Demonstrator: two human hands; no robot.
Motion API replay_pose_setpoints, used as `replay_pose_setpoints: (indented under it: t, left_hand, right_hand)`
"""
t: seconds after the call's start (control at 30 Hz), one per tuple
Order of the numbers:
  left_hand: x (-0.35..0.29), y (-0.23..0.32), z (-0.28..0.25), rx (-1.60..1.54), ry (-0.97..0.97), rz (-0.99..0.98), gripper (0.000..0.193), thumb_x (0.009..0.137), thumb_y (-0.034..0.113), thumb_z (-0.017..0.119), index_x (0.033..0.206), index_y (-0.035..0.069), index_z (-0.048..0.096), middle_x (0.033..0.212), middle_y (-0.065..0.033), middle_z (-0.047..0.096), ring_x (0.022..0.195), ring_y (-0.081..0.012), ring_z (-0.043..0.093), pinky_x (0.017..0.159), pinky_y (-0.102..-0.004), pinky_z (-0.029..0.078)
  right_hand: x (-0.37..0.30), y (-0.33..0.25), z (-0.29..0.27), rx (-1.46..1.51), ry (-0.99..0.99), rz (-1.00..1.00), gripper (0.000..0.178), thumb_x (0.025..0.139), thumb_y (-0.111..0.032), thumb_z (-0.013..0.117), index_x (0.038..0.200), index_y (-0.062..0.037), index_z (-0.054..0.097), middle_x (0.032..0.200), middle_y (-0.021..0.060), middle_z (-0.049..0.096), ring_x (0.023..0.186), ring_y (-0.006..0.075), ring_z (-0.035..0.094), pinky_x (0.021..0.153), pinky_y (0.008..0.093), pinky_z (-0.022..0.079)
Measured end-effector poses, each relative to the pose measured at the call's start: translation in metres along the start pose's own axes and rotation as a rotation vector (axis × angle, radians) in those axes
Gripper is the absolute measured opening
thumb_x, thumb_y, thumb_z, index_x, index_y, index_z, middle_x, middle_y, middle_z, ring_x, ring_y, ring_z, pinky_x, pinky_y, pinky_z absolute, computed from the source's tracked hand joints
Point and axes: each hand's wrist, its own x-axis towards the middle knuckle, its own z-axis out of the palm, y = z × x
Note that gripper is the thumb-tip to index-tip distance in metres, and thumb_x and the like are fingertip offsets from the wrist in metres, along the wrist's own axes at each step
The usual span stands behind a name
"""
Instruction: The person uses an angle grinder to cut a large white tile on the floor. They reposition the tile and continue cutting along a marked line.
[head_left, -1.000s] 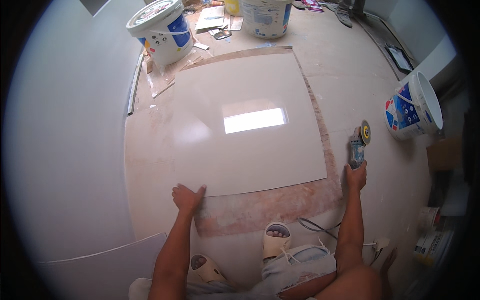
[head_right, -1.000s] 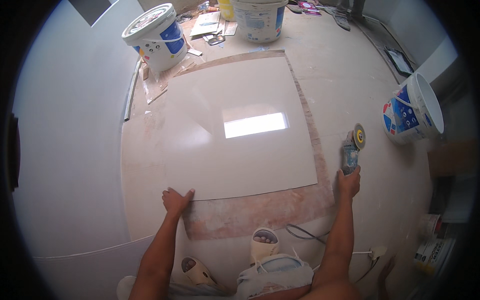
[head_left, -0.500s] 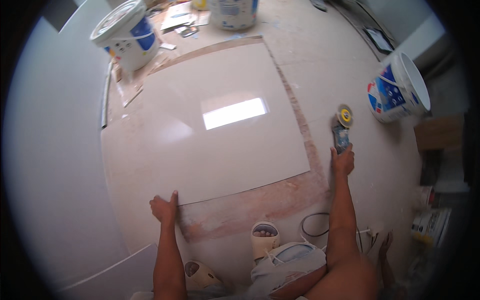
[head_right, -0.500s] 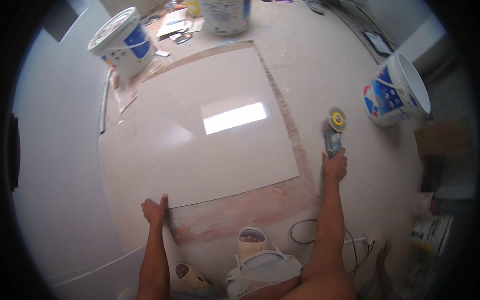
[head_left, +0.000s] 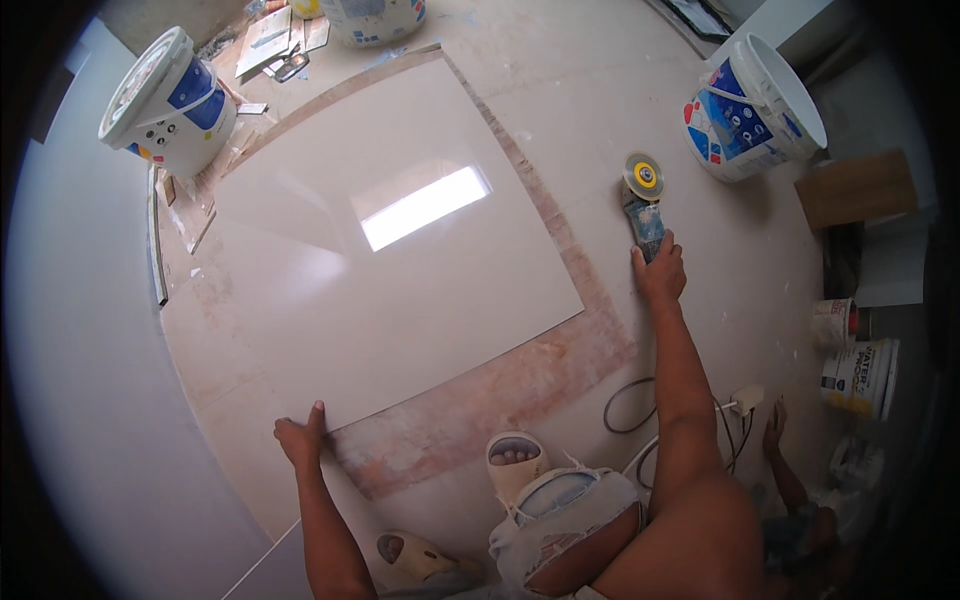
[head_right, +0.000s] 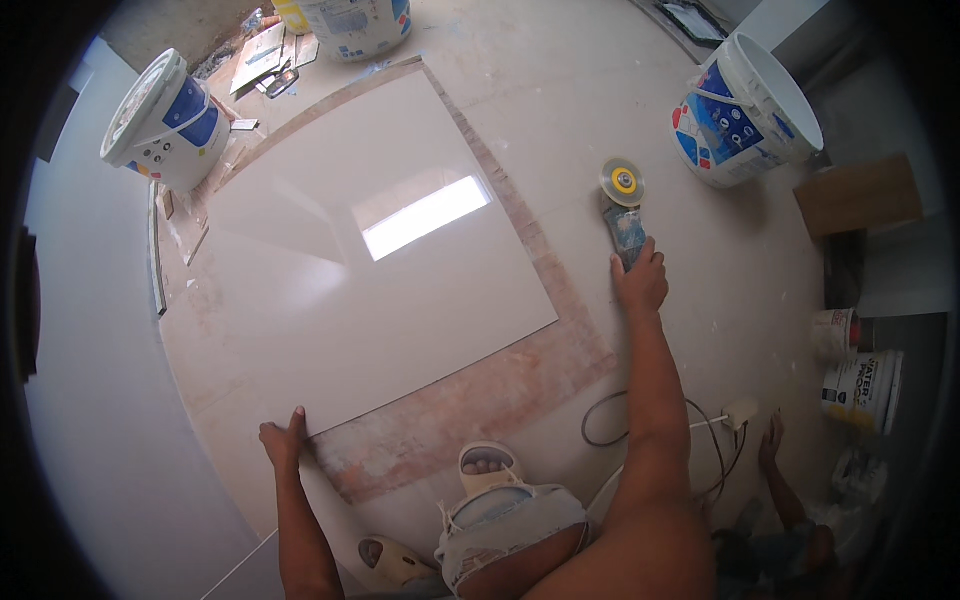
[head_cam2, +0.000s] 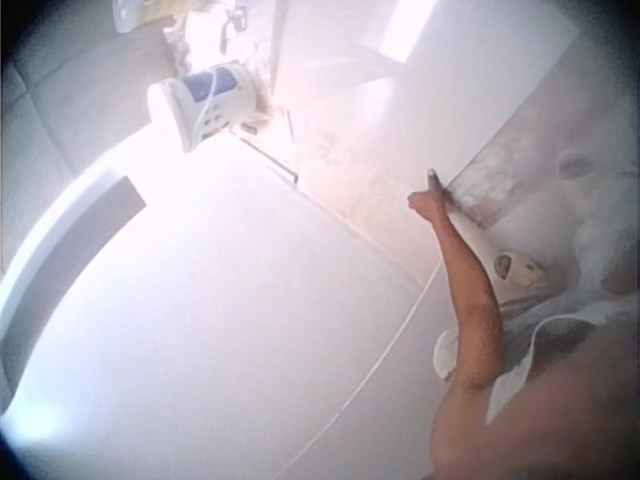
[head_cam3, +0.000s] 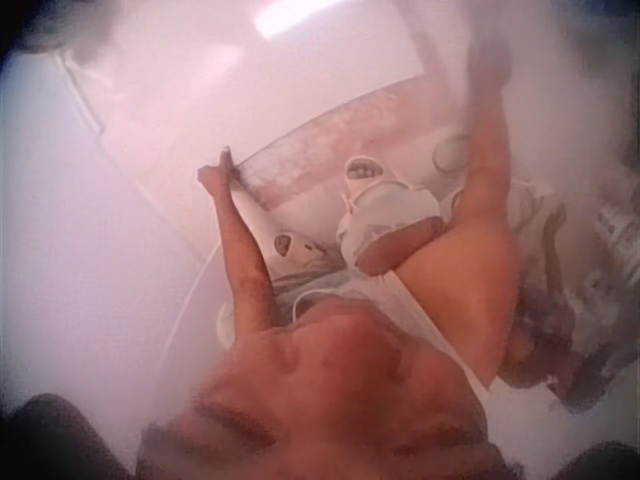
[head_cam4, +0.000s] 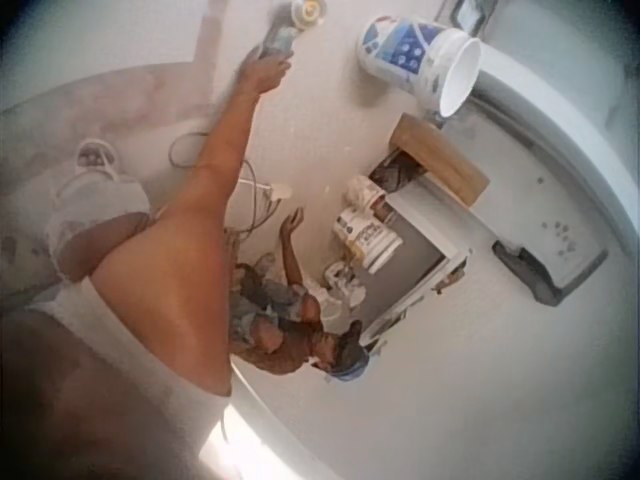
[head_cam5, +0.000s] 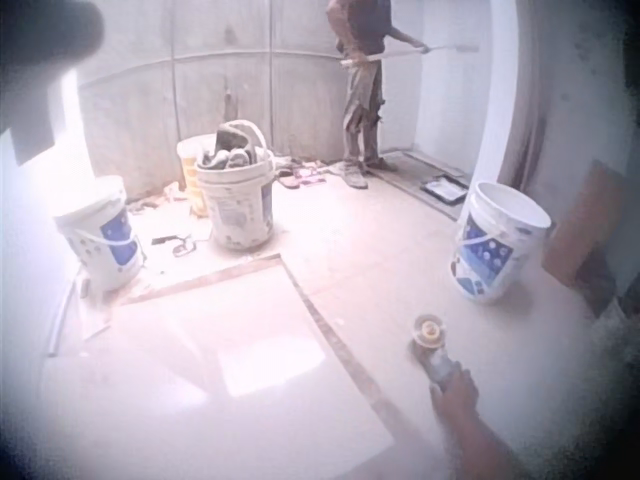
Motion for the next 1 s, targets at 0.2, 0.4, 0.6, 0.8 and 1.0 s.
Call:
replay_pose_setpoints:
  t: [0.2,0.4,0.6,0.8,1.0]
  left_hand:
    - [0.006,-0.006,0.002,-0.076,-0.077,-0.065,0.099,0.069,0.061,0.083,0.122,-0.016,0.049,0.125,-0.0342,0.054,0.116,-0.0463,0.057,0.099,-0.049,0.048]
    - [0.0,0.006,-0.004,-0.027,-0.061,-0.085,0.099,0.069,0.059,0.084,0.124,-0.016,0.049,0.126,-0.0338,0.055,0.115,-0.0456,0.059,0.1,-0.0488,0.048]
    - [-0.002,0.004,-0.002,-0.054,-0.027,-0.067,0.099,0.068,0.06,0.084,0.119,-0.018,0.05,0.12,-0.0354,0.058,0.113,-0.0449,0.06,0.097,-0.0476,0.049]
    - [-0.003,0.009,-0.003,-0.04,-0.088,-0.118,0.1,0.068,0.059,0.084,0.126,-0.014,0.049,0.126,-0.0319,0.055,0.117,-0.0447,0.058,0.1,-0.0484,0.048]
    - [-0.007,0.007,-0.003,-0.053,-0.059,-0.132,0.099,0.068,0.059,0.084,0.126,-0.012,0.048,0.126,-0.0296,0.055,0.116,-0.043,0.058,0.099,-0.048,0.049]
  right_hand:
    - [0.005,0.005,-0.005,0.051,-0.074,0.036,0.082,0.083,-0.049,0.073,0.144,-0.0061,0.039,0.121,0.0217,0.058,0.11,0.0376,0.062,0.089,0.05,0.053]
    - [-0.002,0.016,-0.001,0.09,-0.044,0.021,0.084,0.082,-0.05,0.073,0.143,-0.001,0.041,0.124,0.0231,0.058,0.114,0.0395,0.06,0.095,0.049,0.05]
    - [-0.001,0.029,0.007,0.091,-0.088,0.037,0.088,0.083,-0.054,0.072,0.143,0.002,0.041,0.13,0.024,0.054,0.118,0.0408,0.057,0.098,0.0485,0.048]
    - [0.0,0.037,0.011,0.099,-0.02,0.003,0.083,0.083,-0.053,0.071,0.137,0.0048,0.046,0.126,0.0253,0.055,0.117,0.0426,0.056,0.099,0.0488,0.047]
    - [-0.05,-0.01,-0.016,0.153,0.251,-0.37,0.05,0.093,-0.03,0.064,0.123,0.008,0.055,0.116,0.0244,0.057,0.107,0.0428,0.057,0.093,0.0496,0.046]
